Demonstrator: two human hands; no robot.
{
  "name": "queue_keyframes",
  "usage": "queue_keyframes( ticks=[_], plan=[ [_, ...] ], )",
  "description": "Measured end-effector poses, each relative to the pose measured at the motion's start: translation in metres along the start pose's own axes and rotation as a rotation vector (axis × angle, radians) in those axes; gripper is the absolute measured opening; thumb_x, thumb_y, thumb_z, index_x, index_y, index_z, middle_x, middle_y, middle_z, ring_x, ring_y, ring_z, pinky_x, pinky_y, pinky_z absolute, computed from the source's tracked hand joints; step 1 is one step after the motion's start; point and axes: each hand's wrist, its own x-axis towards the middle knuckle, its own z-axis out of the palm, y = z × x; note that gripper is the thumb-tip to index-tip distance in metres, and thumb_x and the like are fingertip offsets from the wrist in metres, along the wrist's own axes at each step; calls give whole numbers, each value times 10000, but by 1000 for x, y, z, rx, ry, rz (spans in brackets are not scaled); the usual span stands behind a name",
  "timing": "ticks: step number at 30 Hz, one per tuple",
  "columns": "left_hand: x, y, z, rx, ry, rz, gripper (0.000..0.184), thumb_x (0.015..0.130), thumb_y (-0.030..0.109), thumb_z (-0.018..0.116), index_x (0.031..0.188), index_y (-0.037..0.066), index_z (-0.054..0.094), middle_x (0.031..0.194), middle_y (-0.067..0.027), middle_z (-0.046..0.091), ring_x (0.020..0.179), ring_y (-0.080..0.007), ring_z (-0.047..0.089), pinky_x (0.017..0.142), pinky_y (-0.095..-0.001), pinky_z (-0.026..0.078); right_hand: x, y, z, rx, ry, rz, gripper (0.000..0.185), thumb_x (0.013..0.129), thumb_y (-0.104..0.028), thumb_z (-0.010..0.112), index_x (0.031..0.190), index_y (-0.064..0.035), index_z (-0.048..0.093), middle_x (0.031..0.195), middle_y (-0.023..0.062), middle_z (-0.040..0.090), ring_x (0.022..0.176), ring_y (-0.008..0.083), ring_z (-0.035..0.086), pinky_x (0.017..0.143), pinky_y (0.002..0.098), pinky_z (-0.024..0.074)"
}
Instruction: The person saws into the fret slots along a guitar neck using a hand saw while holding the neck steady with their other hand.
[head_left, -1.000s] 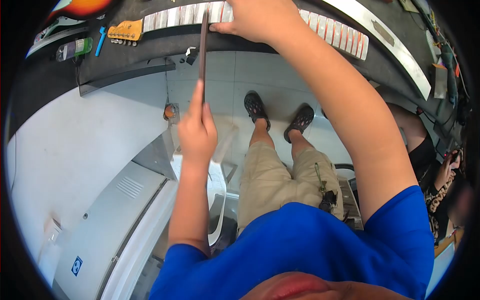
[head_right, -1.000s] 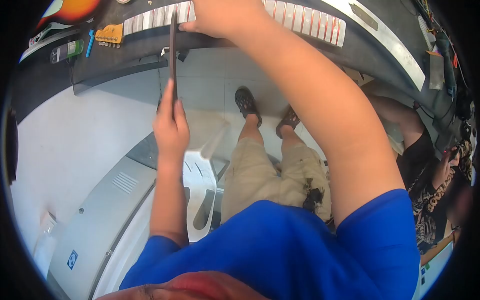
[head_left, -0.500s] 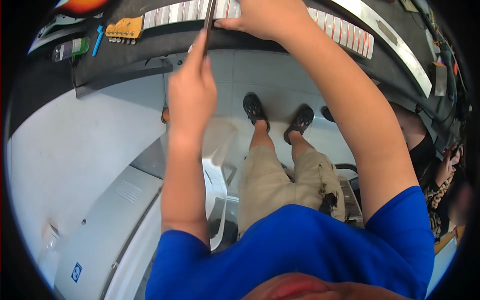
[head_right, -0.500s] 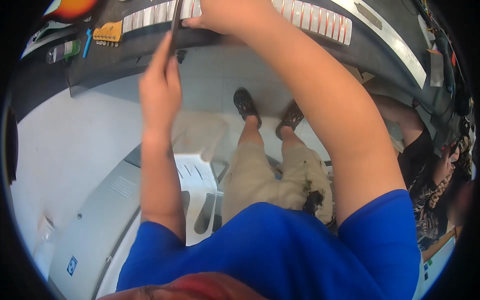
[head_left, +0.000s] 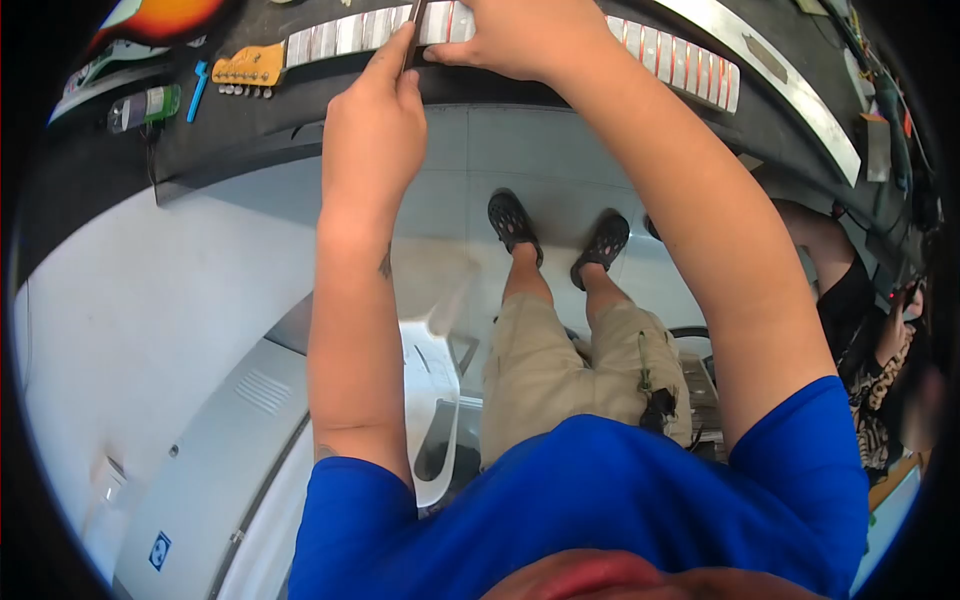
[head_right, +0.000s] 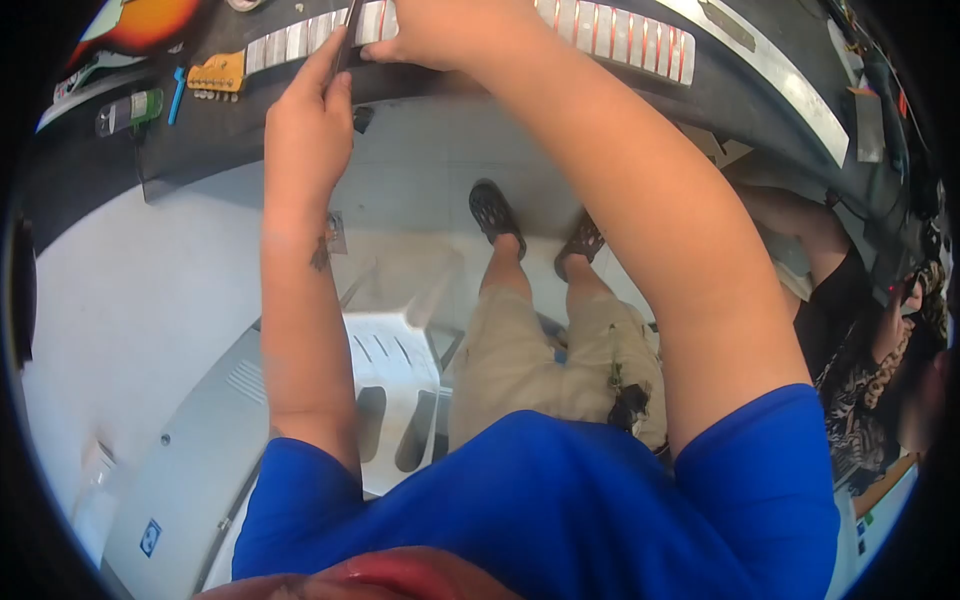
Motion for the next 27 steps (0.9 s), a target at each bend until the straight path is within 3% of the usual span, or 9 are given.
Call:
queue_keyframes(
  ticks=[6, 9, 11, 12, 16, 18, 22, 25, 27],
  plan=[
    [-128, -62, 45, -100, 205, 102, 497, 1044, 4, 586, 1528, 115, 605, 1333, -243, 727, 1103, -438, 748, 890, -386, 588, -6, 4, -8, 24, 36, -38, 524, 847, -521, 816, 936, -4, 811, 1025, 225, 785, 1016, 375, 760, 914, 471, 605],
    [-62, -41, 35, -57, 250, 222, 520, 1017, 19, 617, 1530, 94, 591, 1080, -295, 751, 935, -477, 741, 783, -478, 591, -12, 5, -3, 38, 122, -65, 528, 845, -520, 817, 937, 1, 817, 1023, 226, 787, 1009, 375, 763, 916, 468, 608],
    [-1, -27, 25, 43, 250, 324, 501, 1016, 22, 622, 1511, 92, 606, 1096, -282, 753, 936, -472, 743, 778, -482, 591, -3, 5, -1, 30, 66, -27, 526, 843, -520, 817, 942, -3, 822, 1002, 222, 789, 995, 379, 766, 916, 469, 610],
    [12, -11, 15, -6, 135, 140, 489, 1012, 31, 635, 1496, 96, 617, 1109, -263, 757, 951, -468, 742, 779, -490, 589, -4, 7, 1, 24, 25, -7, 525, 843, -520, 817, 944, -5, 824, 992, 219, 790, 988, 381, 767, 916, 469, 610],
    [-60, -46, 32, 27, 271, 266, 517, 1006, -5, 619, 1510, 112, 620, 1182, -277, 747, 985, -460, 745, 808, -462, 600, 0, 11, 6, 35, 77, -45, 516, 842, -513, 814, 931, -5, 824, 956, 211, 796, 967, 378, 774, 909, 462, 615],
    [-112, -55, 42, -54, 197, 137, 495, 1053, 9, 589, 1541, 95, 596, 1413, -226, 702, 1242, -391, 723, 983, -411, 577, 1, 14, 3, 12, 69, -50, 516, 844, -514, 813, 930, -5, 825, 962, 207, 798, 969, 370, 777, 907, 459, 616],
    [-50, -32, 32, 61, 231, 235, 567, 993, -38, 626, 1543, 97, 587, 1160, -273, 754, 900, -469, 739, 804, -455, 601, -2, 14, 7, 24, 55, -50, 509, 847, -514, 814, 926, -12, 827, 962, 209, 798, 957, 360, 780, 893, 454, 617],
    [13, -11, 18, 142, 158, 219, 568, 997, -32, 628, 1548, 99, 582, 1111, -272, 758, 849, -472, 729, 777, -444, 599, -5, 13, 10, 31, 68, -31, 506, 844, -513, 823, 930, -14, 828, 957, 208, 796, 962, 359, 779, 889, 452, 617],
    [-20, -22, 23, 92, 219, 246, 564, 1001, -31, 623, 1549, 101, 585, 1146, -268, 759, 873, -471, 734, 783, -436, 599, -2, 14, 2, 42, 91, -70, 504, 842, -512, 828, 935, -16, 828, 958, 204, 795, 969, 357, 778, 886, 451, 617]
  ],
)
